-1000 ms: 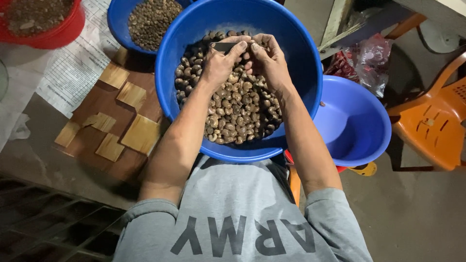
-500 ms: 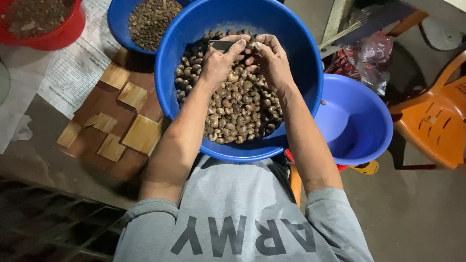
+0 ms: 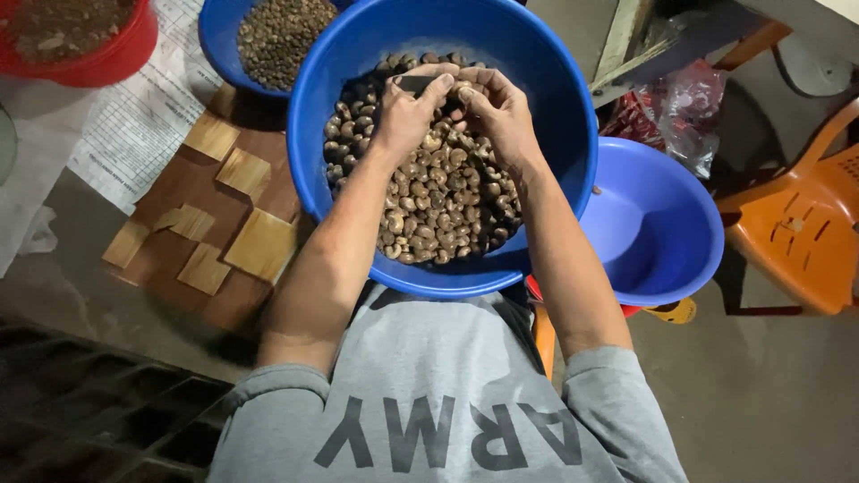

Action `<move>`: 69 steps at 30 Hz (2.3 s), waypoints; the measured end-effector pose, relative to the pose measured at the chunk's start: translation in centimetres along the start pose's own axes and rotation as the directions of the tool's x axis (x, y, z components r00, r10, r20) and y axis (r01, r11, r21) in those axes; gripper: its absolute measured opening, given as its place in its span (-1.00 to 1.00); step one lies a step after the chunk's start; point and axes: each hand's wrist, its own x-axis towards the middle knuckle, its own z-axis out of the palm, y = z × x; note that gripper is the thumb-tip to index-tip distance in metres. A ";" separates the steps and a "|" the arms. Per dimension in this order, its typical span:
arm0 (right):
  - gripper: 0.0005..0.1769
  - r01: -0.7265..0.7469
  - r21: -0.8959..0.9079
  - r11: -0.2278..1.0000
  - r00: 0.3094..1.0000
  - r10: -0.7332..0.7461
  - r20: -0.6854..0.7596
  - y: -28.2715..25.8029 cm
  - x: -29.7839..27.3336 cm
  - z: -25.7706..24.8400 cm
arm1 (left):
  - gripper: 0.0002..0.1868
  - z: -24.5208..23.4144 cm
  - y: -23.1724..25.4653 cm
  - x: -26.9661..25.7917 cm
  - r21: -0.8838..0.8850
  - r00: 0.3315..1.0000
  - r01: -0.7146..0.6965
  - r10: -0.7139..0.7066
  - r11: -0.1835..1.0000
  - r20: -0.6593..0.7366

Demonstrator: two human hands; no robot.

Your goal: A person is manually sorting through a large blue bowl of nuts, using their hands and a small metal tool to inspect and separate them.

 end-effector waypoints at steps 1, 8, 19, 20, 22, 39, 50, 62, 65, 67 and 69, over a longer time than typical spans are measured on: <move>-0.67 0.006 -0.074 0.997 1.000 -0.006 0.002 -0.1 -0.1 0.1 | -0.75 0.0 -0.6 0.2 0.022 0.998 0.025 -0.023 0.999 -0.054; -0.79 0.206 -0.581 0.787 0.921 -0.357 -0.156 -2.5 -0.1 -0.2 | -0.78 0.5 -2.0 0.5 0.080 0.982 0.007 0.008 0.997 -0.188; -0.79 0.221 -0.515 0.828 0.736 -0.488 -0.469 1.3 -9.4 -16.8 | -0.74 1.3 -6.0 0.9 0.405 0.983 -0.083 0.141 0.911 -0.114; -0.83 0.013 -0.469 0.883 0.728 -0.330 -0.601 3.1 -10.0 -18.3 | -0.75 1.2 -6.0 1.4 0.418 0.992 -0.034 0.081 0.908 -0.096; -0.79 -0.187 -0.591 0.785 0.716 -0.304 -0.629 9.5 -13.2 -22.9 | -0.76 1.3 -5.6 1.3 0.451 0.989 -0.050 0.107 0.891 -0.101; -0.92 0.161 -0.868 0.469 0.750 -0.630 -0.201 -3.5 -10.4 -13.4 | -0.70 1.1 -6.3 1.3 0.452 0.994 -0.025 0.071 0.891 -0.086; -0.52 0.088 -0.958 -0.274 0.960 0.280 0.008 1.9 2.0 -2.9 | -0.75 0.7 -2.1 -0.2 0.526 0.935 -0.264 0.349 0.809 -0.068; -0.52 -0.095 -0.966 0.240 0.983 0.173 -0.054 4.4 2.1 -3.9 | -0.76 0.9 -3.1 -0.4 0.524 0.989 -0.047 0.114 0.850 -0.096; -0.69 -0.040 -0.722 0.691 0.999 0.021 -0.036 2.1 1.3 -3.0 | -0.73 0.8 0.0 -0.9 0.416 0.992 0.061 -0.008 0.907 -0.127; -0.73 0.007 -0.652 0.758 0.999 -0.039 -0.034 2.9 2.1 -4.0 | -0.74 0.4 -1.5 0.0 0.344 0.994 0.032 0.006 0.938 -0.109; -0.76 0.058 -0.572 0.818 0.994 -0.098 -0.039 3.0 2.2 -4.0 | -0.75 0.4 -0.9 0.0 0.273 0.995 0.003 0.023 0.962 -0.094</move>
